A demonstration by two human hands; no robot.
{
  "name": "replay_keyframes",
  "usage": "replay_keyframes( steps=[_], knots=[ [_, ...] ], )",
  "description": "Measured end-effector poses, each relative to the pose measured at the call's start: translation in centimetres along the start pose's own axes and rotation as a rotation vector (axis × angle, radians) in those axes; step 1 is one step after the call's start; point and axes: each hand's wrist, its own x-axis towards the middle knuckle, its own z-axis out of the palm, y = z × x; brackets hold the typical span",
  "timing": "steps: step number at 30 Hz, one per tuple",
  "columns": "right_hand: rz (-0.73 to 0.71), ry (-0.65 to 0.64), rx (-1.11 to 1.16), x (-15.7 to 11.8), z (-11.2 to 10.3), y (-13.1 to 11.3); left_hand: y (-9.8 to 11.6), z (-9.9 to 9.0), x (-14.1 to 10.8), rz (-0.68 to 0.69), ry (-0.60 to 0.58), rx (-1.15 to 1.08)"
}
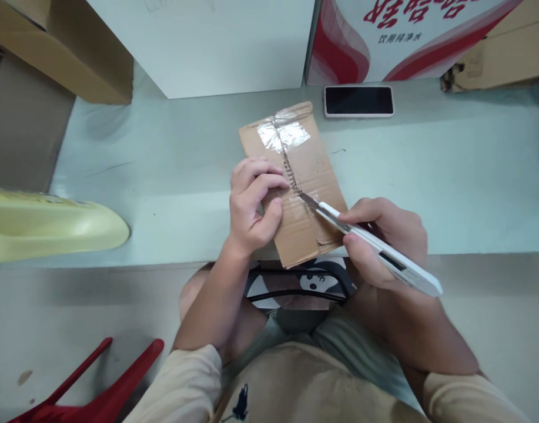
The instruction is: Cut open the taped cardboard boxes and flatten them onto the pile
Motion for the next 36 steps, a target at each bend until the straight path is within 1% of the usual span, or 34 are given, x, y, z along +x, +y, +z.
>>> replay_keyframes(
  steps=[4,9,14,20,26,29,36],
  knots=[
    [0.009,0.026,0.011,0.0,-0.1,0.0,0.0,0.1,0.0,-0.005,0.003,-0.001],
    [0.071,0.017,-0.066,0.1,0.1,-0.6,-0.2,0.2,-0.1,0.036,0.033,-0.044],
    [0.06,0.022,-0.005,0.0,0.0,-0.6,-0.4,0.4,0.0,0.046,0.046,-0.041],
    [0.16,-0.032,0.006,0.2,0.0,-0.9,-0.3,0.4,0.0,0.048,0.053,-0.056],
    [0.103,0.05,0.025,-0.2,-0.1,-0.6,-0.2,0.3,-0.1,0.036,0.045,-0.066],
    [0.079,0.063,0.049,-0.3,-0.1,-0.6,-0.2,0.3,0.0,0.039,0.035,-0.061],
    [0.046,0.1,0.076,-0.8,-0.1,-0.1,-0.2,0.3,0.0,0.037,0.056,-0.051]
  ],
)
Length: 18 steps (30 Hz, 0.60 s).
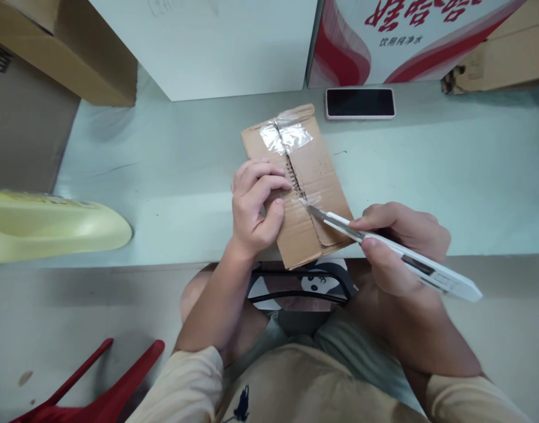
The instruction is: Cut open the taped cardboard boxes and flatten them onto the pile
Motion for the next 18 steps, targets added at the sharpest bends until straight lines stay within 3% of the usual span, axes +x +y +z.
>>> replay_keyframes(
  steps=[8,14,18],
  knots=[
    [0.012,0.003,0.005,0.2,-0.1,-0.4,0.0,0.0,0.0,0.006,0.004,-0.012],
    [0.096,-0.173,0.035,1.2,0.0,-1.4,0.0,0.0,0.1,-0.009,-0.009,-0.021],
    [0.133,-0.124,0.062,0.7,-0.4,-1.4,-0.2,0.0,0.1,0.006,-0.008,-0.001]
  ],
)
